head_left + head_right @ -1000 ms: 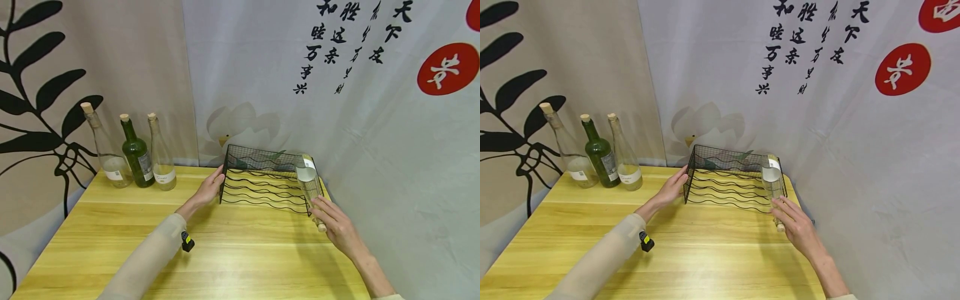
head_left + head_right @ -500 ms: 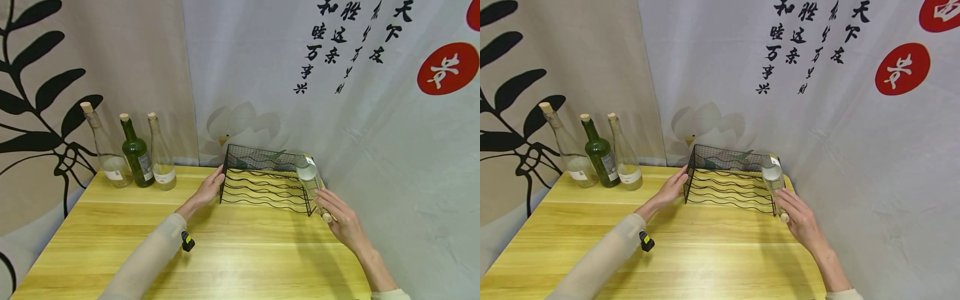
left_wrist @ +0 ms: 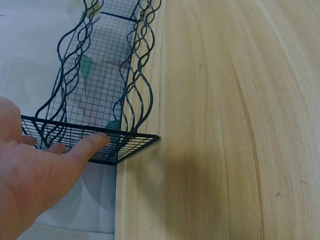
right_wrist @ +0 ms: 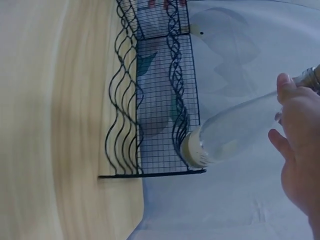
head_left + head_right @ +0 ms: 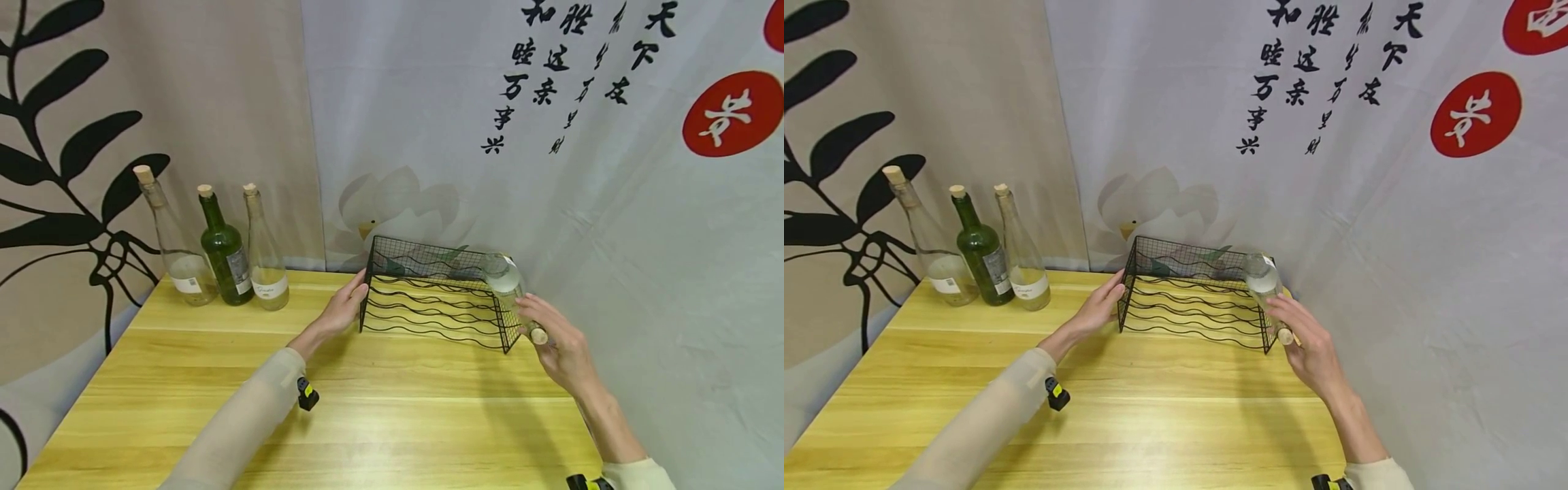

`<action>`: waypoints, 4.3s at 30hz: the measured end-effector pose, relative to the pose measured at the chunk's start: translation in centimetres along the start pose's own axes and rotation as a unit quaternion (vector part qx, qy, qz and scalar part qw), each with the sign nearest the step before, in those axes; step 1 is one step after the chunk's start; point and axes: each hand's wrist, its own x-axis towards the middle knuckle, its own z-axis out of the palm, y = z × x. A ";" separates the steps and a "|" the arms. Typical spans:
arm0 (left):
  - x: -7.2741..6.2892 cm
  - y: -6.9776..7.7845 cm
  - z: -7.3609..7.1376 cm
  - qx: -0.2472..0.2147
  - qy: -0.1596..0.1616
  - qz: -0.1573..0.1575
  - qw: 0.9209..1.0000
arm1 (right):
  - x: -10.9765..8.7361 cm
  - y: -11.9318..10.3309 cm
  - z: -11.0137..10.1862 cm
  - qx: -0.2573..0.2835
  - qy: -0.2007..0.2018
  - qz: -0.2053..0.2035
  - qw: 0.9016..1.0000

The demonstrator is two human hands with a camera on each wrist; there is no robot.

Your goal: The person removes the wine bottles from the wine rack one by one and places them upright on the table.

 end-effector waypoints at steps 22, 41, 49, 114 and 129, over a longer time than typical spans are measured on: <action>0.0 -0.3 0.0 0.020 0.004 0.006 1.000 | 3.3 0.0 -0.3 0.039 0.025 0.084 0.995; -0.1 -0.3 0.1 0.037 0.009 0.008 0.999 | 5.9 -1.3 -1.7 0.119 0.032 0.163 0.979; -0.1 -0.2 0.0 0.052 0.013 0.010 0.999 | 6.5 -2.2 -2.3 0.143 0.057 0.169 0.973; -0.1 -0.5 0.1 0.060 0.017 0.022 0.998 | 12.2 -9.2 -4.7 0.362 -0.024 0.119 0.924; -0.2 -0.2 0.2 0.066 0.016 0.021 0.997 | 12.1 -11.0 -1.6 0.313 -0.133 0.172 0.924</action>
